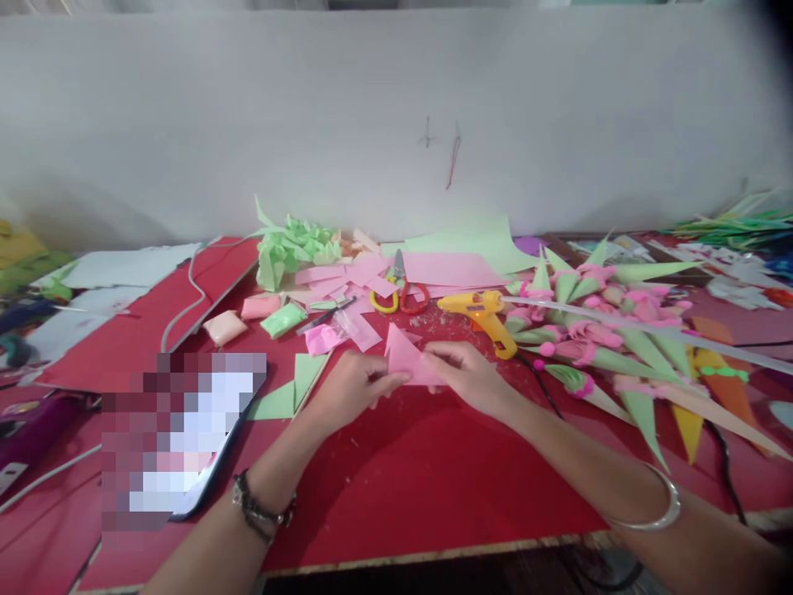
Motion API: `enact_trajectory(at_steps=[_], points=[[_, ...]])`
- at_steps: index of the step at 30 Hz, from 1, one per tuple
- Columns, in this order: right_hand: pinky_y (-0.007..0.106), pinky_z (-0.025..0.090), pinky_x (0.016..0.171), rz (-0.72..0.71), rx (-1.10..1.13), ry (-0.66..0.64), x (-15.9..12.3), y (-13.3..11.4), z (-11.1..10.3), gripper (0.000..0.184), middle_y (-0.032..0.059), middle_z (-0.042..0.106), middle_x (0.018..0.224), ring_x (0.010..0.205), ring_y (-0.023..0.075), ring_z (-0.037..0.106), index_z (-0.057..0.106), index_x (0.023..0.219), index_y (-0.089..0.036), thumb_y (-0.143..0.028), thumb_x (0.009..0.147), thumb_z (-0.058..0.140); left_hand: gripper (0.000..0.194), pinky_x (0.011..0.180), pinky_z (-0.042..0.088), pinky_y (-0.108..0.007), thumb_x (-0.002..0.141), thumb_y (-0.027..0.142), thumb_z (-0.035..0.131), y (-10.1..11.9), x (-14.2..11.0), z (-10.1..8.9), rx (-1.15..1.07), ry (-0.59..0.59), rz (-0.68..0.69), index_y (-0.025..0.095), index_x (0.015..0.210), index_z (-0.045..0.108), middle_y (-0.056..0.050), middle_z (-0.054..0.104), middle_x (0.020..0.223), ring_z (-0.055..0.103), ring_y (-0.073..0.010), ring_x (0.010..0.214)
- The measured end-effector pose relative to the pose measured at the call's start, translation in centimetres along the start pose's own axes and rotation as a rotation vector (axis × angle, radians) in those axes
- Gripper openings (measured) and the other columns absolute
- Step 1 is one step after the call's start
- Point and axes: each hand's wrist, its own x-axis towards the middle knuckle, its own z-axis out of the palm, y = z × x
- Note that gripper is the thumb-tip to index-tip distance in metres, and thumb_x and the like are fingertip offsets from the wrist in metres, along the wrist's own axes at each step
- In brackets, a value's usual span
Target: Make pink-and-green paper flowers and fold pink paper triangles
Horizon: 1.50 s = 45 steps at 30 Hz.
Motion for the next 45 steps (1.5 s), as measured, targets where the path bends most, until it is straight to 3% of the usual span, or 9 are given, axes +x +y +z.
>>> enact_trajectory(at_steps=[4, 10, 19, 23, 27, 30, 32, 36, 45], points=[[0.02, 0.026, 0.047, -0.018, -0.065, 0.006, 0.1, 0.2, 0.2, 0.028, -0.0046, 0.035, 0.056, 0.052, 0.0071, 0.034, 0.043, 0.057, -0.017, -0.033, 0.079, 0.045, 0.041, 0.039, 0.028, -0.016, 0.079, 0.042, 0.044, -0.1, -0.1, -0.3, -0.036, -0.134, 0.003, 0.015, 0.049, 0.045, 0.004, 0.045, 0.039, 0.041, -0.0054, 0.037], [0.021, 0.023, 0.046, 0.002, 0.092, -0.025, 0.1, 0.1, -0.1, 0.032, -0.0054, 0.027, 0.054, 0.05, 0.0064, 0.027, 0.031, 0.052, -0.018, -0.031, 0.078, 0.044, 0.036, 0.049, 0.033, -0.016, 0.083, 0.036, 0.039, 0.3, 0.0, 0.6, -0.099, -0.019, 0.064, 0.015, 0.056, 0.046, 0.003, 0.049, 0.051, 0.044, -0.0058, 0.049], [0.021, 0.033, 0.051, 0.018, 0.159, -0.059, -0.1, 0.0, 0.2, 0.026, -0.0033, 0.044, 0.059, 0.055, 0.0086, 0.041, 0.049, 0.062, -0.016, -0.036, 0.079, 0.045, 0.034, 0.046, 0.026, -0.018, 0.082, 0.033, 0.04, 0.5, -0.1, 0.6, -0.11, 0.022, 0.028, 0.016, 0.053, 0.035, 0.006, 0.036, 0.049, 0.033, -0.0053, 0.047], [0.022, 0.038, 0.055, 0.032, 0.119, -0.041, -0.2, 0.2, 0.4, 0.027, -0.0013, 0.05, 0.064, 0.06, 0.0106, 0.047, 0.052, 0.066, -0.016, -0.037, 0.081, 0.043, 0.03, 0.049, 0.031, -0.018, 0.083, 0.035, 0.038, 0.4, 0.0, 0.8, -0.168, -0.018, 0.012, 0.015, 0.061, 0.042, 0.004, 0.043, 0.054, 0.04, -0.0065, 0.051], [0.025, 0.042, 0.066, -0.086, 0.009, 0.06, -0.2, 0.5, 0.8, 0.018, 0.0011, 0.054, 0.078, 0.073, 0.0133, 0.051, 0.051, 0.092, -0.018, -0.031, 0.08, 0.046, 0.03, 0.05, 0.031, -0.02, 0.082, 0.037, 0.039, 0.2, 0.1, 0.7, -0.12, -0.015, -0.036, 0.015, 0.063, 0.046, 0.004, 0.045, 0.054, 0.041, -0.0075, 0.051], [0.029, 0.043, 0.077, -0.231, -0.082, 0.105, -0.4, 0.3, 0.6, 0.05, 0.0044, 0.051, 0.096, 0.086, 0.0155, 0.051, 0.035, 0.115, -0.021, -0.028, 0.072, 0.059, 0.028, 0.047, 0.028, -0.02, 0.081, 0.034, 0.039, 0.4, 0.2, 0.5, -0.137, 0.032, -0.083, 0.015, 0.062, 0.044, 0.005, 0.039, 0.051, 0.035, -0.0066, 0.048], [0.031, 0.041, 0.083, -0.291, -0.183, 0.049, -0.6, 0.0, 0.4, 0.055, 0.0061, 0.048, 0.106, 0.096, 0.0171, 0.048, 0.036, 0.114, -0.022, -0.026, 0.067, 0.064, 0.027, 0.046, 0.026, -0.02, 0.081, 0.033, 0.038, 0.6, 0.2, 0.4, -0.161, 0.082, -0.112, 0.016, 0.059, 0.042, 0.006, 0.034, 0.05, 0.031, -0.0062, 0.046], [0.03, 0.039, 0.087, -0.327, -0.309, -0.06, -0.9, -0.6, 0.1, 0.037, 0.005, 0.049, 0.109, 0.101, 0.0162, 0.047, 0.044, 0.107, -0.022, -0.017, 0.072, 0.055, 0.028, 0.046, 0.026, -0.02, 0.08, 0.033, 0.036, 0.6, 0.2, 0.4, -0.175, 0.119, -0.115, 0.016, 0.057, 0.039, 0.006, 0.031, 0.051, 0.03, -0.0067, 0.047], [0.029, 0.04, 0.086, -0.276, -0.207, -0.137, -0.6, -0.5, -0.3, 0.033, 0.0043, 0.055, 0.107, 0.099, 0.0161, 0.051, 0.049, 0.105, -0.019, -0.018, 0.073, 0.054, 0.027, 0.05, 0.027, -0.021, 0.078, 0.027, 0.034, 0.2, 0.1, 0.5, -0.18, 0.093, -0.119, 0.016, 0.054, 0.038, 0.005, 0.034, 0.053, 0.032, -0.0077, 0.05]])
